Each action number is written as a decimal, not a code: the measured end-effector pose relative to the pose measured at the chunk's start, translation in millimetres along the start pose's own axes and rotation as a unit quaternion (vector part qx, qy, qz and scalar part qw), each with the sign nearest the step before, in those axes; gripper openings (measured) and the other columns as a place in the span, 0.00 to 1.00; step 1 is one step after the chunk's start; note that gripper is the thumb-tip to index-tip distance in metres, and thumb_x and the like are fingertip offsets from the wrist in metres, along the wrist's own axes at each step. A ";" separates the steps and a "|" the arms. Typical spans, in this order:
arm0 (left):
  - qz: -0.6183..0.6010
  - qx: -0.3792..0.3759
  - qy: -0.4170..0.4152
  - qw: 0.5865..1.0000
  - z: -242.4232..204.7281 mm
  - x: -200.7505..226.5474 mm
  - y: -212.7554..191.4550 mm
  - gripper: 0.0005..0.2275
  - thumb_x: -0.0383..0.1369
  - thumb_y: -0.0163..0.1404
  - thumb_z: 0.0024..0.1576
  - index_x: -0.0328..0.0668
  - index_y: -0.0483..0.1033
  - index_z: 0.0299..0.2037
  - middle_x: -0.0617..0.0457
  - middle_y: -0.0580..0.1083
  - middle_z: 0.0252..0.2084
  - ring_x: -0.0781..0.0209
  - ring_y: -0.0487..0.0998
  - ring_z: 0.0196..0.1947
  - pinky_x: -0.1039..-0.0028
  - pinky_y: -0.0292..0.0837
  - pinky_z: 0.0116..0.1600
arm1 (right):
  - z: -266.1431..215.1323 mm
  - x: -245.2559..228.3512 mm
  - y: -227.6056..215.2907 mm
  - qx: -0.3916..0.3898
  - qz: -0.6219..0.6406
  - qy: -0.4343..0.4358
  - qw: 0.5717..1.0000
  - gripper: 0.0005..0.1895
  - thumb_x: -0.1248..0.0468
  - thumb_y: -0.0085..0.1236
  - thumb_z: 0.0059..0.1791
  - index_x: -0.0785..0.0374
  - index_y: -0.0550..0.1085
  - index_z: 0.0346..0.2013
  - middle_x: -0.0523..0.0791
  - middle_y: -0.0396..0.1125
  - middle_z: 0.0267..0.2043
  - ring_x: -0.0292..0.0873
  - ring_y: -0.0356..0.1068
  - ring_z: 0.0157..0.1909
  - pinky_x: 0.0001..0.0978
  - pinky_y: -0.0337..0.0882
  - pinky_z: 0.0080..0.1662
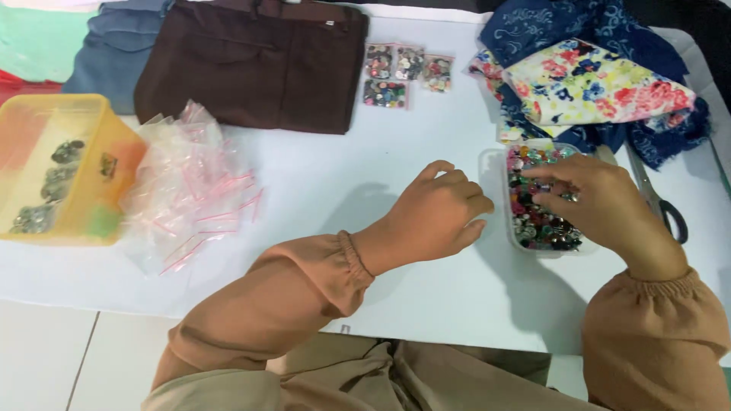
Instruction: Sorting small decorative buttons and accessories into plastic bags at a sewing workstation.
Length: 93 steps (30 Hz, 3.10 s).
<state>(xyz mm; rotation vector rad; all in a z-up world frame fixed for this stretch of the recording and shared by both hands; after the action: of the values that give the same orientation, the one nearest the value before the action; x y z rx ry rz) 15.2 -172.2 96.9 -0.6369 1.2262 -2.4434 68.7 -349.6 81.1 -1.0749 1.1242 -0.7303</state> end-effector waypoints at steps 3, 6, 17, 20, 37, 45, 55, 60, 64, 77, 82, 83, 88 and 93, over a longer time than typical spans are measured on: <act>-0.042 -0.007 -0.055 0.998 23.7 2.5 41.2 0.12 0.39 0.55 0.56 0.49 0.82 0.46 0.58 0.78 0.36 0.52 0.73 0.43 0.60 0.64 0.51 | -15.0 45.5 1.6 -0.057 -0.021 0.025 0.998 0.35 0.60 0.74 0.39 0.38 0.77 0.61 0.41 0.68 0.36 0.40 0.70 0.36 0.33 0.71 0.44; -0.050 -0.044 -0.119 0.991 39.2 -3.7 70.4 0.18 0.46 0.58 0.50 0.50 0.82 0.47 0.58 0.79 0.38 0.51 0.70 0.46 0.60 0.60 0.49 | -21.5 56.1 11.9 -0.146 -0.055 0.093 0.983 0.42 0.54 0.75 0.38 0.29 0.70 0.66 0.39 0.70 0.51 0.41 0.74 0.42 0.38 0.73 0.44; 0.023 -0.055 -0.153 0.987 64.1 -13.1 115.6 0.23 0.48 0.59 0.42 0.52 0.80 0.47 0.57 0.74 0.33 0.50 0.68 0.45 0.59 0.56 0.43 | -9.2 62.6 34.7 -0.024 0.014 -0.022 0.999 0.39 0.65 0.73 0.35 0.48 0.73 0.61 0.46 0.67 0.49 0.52 0.72 0.48 0.44 0.72 0.46; 0.004 -0.019 -0.160 0.987 62.9 -15.9 115.2 0.16 0.44 0.56 0.47 0.51 0.80 0.44 0.57 0.75 0.31 0.51 0.68 0.42 0.60 0.55 0.43 | -8.5 59.7 29.9 0.012 0.052 -0.039 0.998 0.35 0.72 0.69 0.35 0.53 0.76 0.57 0.48 0.69 0.49 0.52 0.73 0.47 0.44 0.73 0.46; -0.113 0.130 -0.159 0.972 55.6 -35.9 95.1 0.11 0.34 0.55 0.55 0.61 0.80 0.47 0.67 0.79 0.41 0.62 0.72 0.41 0.66 0.55 0.48 | -12.4 36.2 -18.5 0.115 0.244 -0.008 0.963 0.15 0.71 0.66 0.48 0.63 0.80 0.50 0.50 0.74 0.51 0.39 0.72 0.48 0.23 0.78 0.41; -0.058 0.158 -0.132 0.977 55.1 -36.7 82.9 0.10 0.30 0.54 0.57 0.57 0.81 0.46 0.66 0.81 0.41 0.60 0.69 0.41 0.63 0.53 0.47 | -17.4 40.6 -26.0 0.192 0.140 -0.043 0.970 0.12 0.78 0.58 0.55 0.62 0.82 0.47 0.46 0.76 0.51 0.33 0.57 0.24 0.25 0.61 0.32; -0.074 0.054 -0.121 0.988 58.5 -25.9 93.7 0.11 0.35 0.50 0.61 0.47 0.80 0.50 0.52 0.79 0.49 0.54 0.71 0.53 0.56 0.56 0.57 | -14.3 24.8 -5.0 0.182 0.066 -0.120 0.974 0.09 0.77 0.59 0.53 0.73 0.80 0.48 0.61 0.74 0.47 0.66 0.72 0.47 0.52 0.75 0.43; -0.094 0.111 -0.116 0.983 52.5 -25.3 98.0 0.10 0.36 0.54 0.59 0.52 0.79 0.50 0.55 0.80 0.41 0.58 0.75 0.45 0.60 0.57 0.56 | -13.6 34.3 -4.9 0.134 0.150 -0.089 0.975 0.09 0.75 0.59 0.52 0.71 0.80 0.46 0.59 0.74 0.46 0.64 0.74 0.46 0.45 0.76 0.40; -0.120 0.108 -0.113 0.980 54.0 -18.6 93.3 0.10 0.34 0.54 0.58 0.53 0.79 0.50 0.54 0.81 0.38 0.56 0.76 0.42 0.60 0.58 0.56 | -12.8 44.8 2.2 0.098 0.182 -0.082 0.975 0.09 0.75 0.59 0.50 0.68 0.80 0.45 0.58 0.74 0.47 0.65 0.75 0.49 0.50 0.75 0.42; -0.188 0.144 -0.122 0.964 51.1 -22.2 92.9 0.12 0.28 0.56 0.58 0.58 0.78 0.49 0.68 0.81 0.44 0.69 0.80 0.45 0.67 0.55 0.61 | -15.2 58.8 0.2 0.042 0.205 0.042 0.977 0.07 0.69 0.65 0.48 0.56 0.83 0.40 0.40 0.77 0.40 0.32 0.74 0.39 0.22 0.74 0.43; -0.228 0.163 -0.133 0.951 51.3 -28.3 87.0 0.13 0.25 0.50 0.62 0.55 0.76 0.53 0.66 0.81 0.45 0.70 0.82 0.47 0.70 0.58 0.64 | -17.7 65.8 -4.8 0.078 0.199 0.062 0.975 0.07 0.70 0.63 0.51 0.56 0.83 0.42 0.40 0.77 0.42 0.32 0.72 0.32 0.20 0.71 0.39; -0.211 0.156 -0.133 0.956 51.5 -28.3 88.6 0.12 0.26 0.51 0.61 0.56 0.77 0.52 0.65 0.80 0.49 0.69 0.81 0.50 0.69 0.57 0.64 | -17.3 62.6 -6.7 0.087 0.197 0.044 0.976 0.09 0.72 0.61 0.52 0.57 0.83 0.43 0.41 0.77 0.44 0.33 0.72 0.34 0.21 0.73 0.41; -0.112 0.122 -0.133 0.977 51.3 -27.0 97.3 0.13 0.32 0.55 0.58 0.62 0.78 0.52 0.67 0.78 0.52 0.61 0.74 0.51 0.61 0.56 0.60 | -15.5 58.3 -2.6 0.089 0.165 -0.009 0.982 0.12 0.74 0.60 0.51 0.58 0.82 0.46 0.43 0.76 0.46 0.36 0.73 0.43 0.25 0.74 0.43; -0.093 0.101 -0.124 0.983 52.4 -26.1 102.0 0.11 0.38 0.54 0.59 0.59 0.80 0.51 0.68 0.79 0.48 0.59 0.71 0.52 0.57 0.54 0.59 | -17.2 69.5 10.5 0.078 0.127 -0.034 0.988 0.12 0.63 0.71 0.46 0.50 0.84 0.44 0.42 0.72 0.43 0.37 0.69 0.37 0.28 0.68 0.44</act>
<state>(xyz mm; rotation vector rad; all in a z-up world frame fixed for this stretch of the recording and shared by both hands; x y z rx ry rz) 74.3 -253.1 35.4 -0.9985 0.8442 -2.5000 72.8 -413.0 46.4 -0.8009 1.1017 -0.5649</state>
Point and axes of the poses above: each hand's wrist, its own z-axis towards the middle knuckle, its own y-axis out of the palm, x = y × z, the point moved 10 cm from there along z, towards the middle knuckle
